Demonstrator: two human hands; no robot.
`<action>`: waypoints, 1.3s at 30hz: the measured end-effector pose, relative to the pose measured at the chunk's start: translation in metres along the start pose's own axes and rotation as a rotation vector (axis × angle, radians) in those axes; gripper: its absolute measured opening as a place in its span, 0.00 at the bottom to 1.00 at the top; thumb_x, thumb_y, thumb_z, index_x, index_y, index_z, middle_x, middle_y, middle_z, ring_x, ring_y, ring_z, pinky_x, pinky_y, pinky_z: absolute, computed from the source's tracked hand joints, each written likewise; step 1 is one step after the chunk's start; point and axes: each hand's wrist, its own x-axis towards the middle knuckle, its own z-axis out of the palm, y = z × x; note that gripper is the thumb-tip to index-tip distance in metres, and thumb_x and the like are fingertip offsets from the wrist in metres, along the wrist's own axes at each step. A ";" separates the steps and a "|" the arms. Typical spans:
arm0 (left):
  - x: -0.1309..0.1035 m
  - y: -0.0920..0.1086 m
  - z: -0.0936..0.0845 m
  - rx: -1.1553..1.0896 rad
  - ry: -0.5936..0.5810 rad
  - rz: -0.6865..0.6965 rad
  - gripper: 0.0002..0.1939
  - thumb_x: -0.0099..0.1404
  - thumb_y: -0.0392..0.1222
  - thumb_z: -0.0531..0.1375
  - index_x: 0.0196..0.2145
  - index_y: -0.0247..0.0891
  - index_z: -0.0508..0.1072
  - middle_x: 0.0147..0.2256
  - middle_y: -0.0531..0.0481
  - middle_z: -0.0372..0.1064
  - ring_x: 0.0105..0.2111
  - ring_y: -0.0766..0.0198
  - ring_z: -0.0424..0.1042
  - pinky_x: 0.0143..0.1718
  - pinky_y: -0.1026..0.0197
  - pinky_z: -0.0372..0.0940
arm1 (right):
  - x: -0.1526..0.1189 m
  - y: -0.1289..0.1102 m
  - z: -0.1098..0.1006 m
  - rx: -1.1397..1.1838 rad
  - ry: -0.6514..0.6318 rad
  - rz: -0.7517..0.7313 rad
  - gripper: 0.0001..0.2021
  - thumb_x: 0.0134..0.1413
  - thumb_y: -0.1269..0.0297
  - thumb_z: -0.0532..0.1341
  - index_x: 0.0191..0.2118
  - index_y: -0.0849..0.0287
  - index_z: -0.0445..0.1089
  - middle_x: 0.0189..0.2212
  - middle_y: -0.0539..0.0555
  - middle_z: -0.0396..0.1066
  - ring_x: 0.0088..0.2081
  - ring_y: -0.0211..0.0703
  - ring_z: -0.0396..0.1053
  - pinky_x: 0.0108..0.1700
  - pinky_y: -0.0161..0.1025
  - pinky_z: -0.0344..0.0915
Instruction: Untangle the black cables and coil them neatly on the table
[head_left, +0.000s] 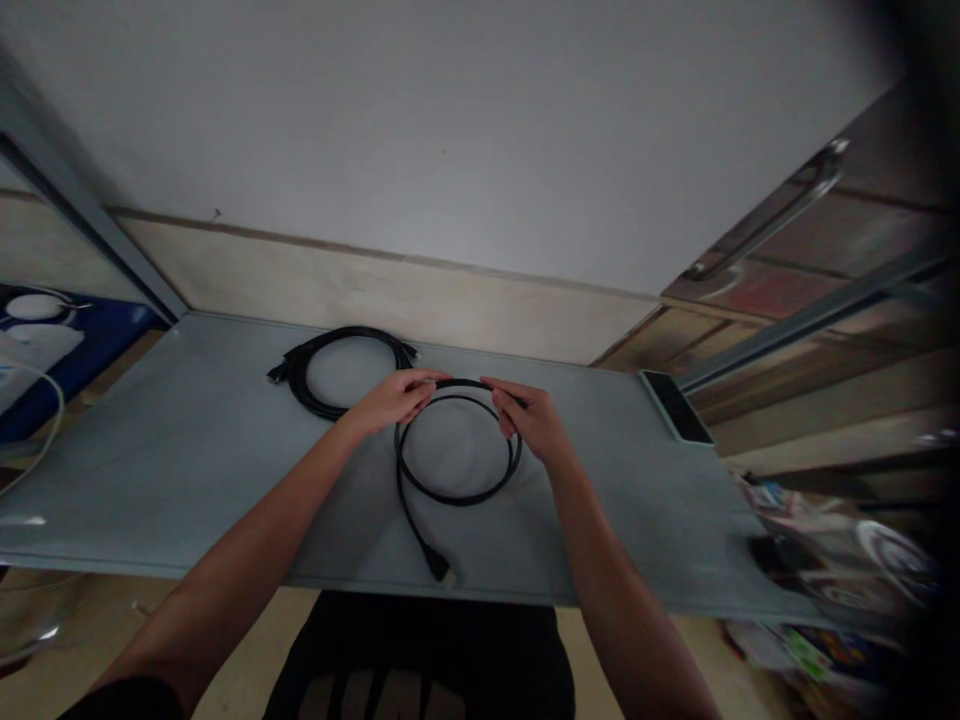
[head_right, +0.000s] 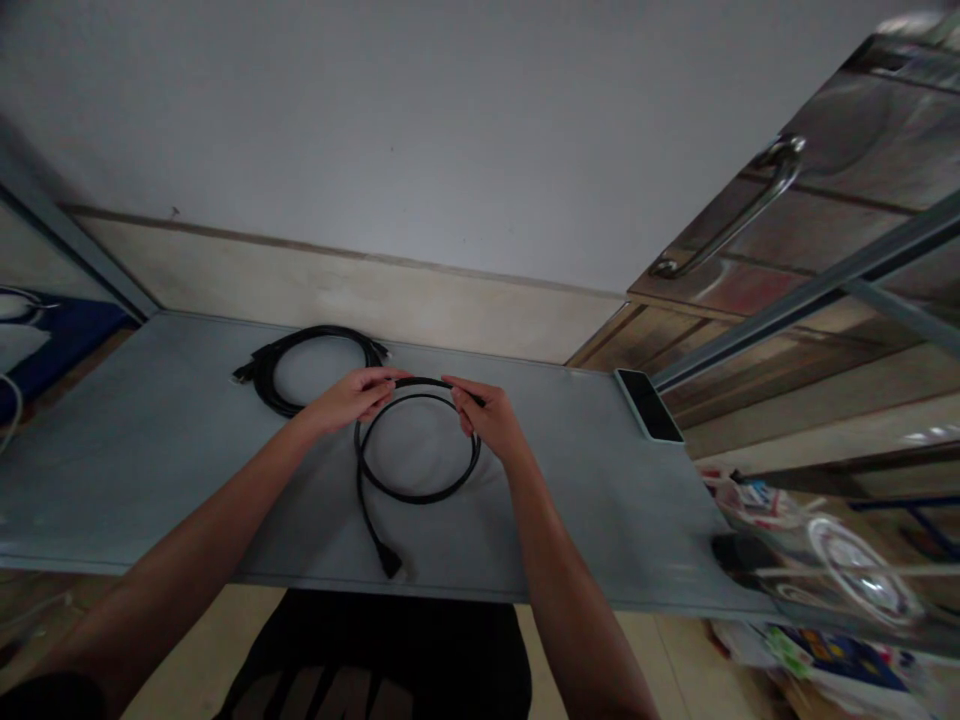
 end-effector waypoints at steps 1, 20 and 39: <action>0.001 -0.001 -0.001 0.029 0.003 -0.003 0.25 0.66 0.50 0.60 0.57 0.34 0.71 0.23 0.58 0.54 0.19 0.74 0.52 0.18 0.70 0.47 | 0.000 0.001 0.000 0.006 -0.042 0.031 0.23 0.60 0.51 0.61 0.53 0.62 0.75 0.22 0.46 0.63 0.15 0.29 0.56 0.18 0.32 0.54; 0.005 -0.007 0.012 0.045 0.045 0.023 0.28 0.64 0.50 0.62 0.57 0.33 0.73 0.24 0.54 0.63 0.19 0.74 0.54 0.19 0.69 0.48 | -0.001 -0.003 0.009 0.135 -0.165 0.137 0.18 0.59 0.53 0.61 0.47 0.62 0.73 0.16 0.40 0.53 0.14 0.29 0.49 0.15 0.30 0.47; 0.007 -0.013 0.010 0.240 0.058 0.049 0.22 0.63 0.49 0.63 0.48 0.32 0.79 0.25 0.50 0.69 0.21 0.72 0.60 0.20 0.68 0.52 | -0.003 0.004 0.035 0.292 -0.321 0.301 0.16 0.57 0.48 0.61 0.36 0.58 0.68 0.16 0.39 0.48 0.15 0.29 0.42 0.15 0.30 0.41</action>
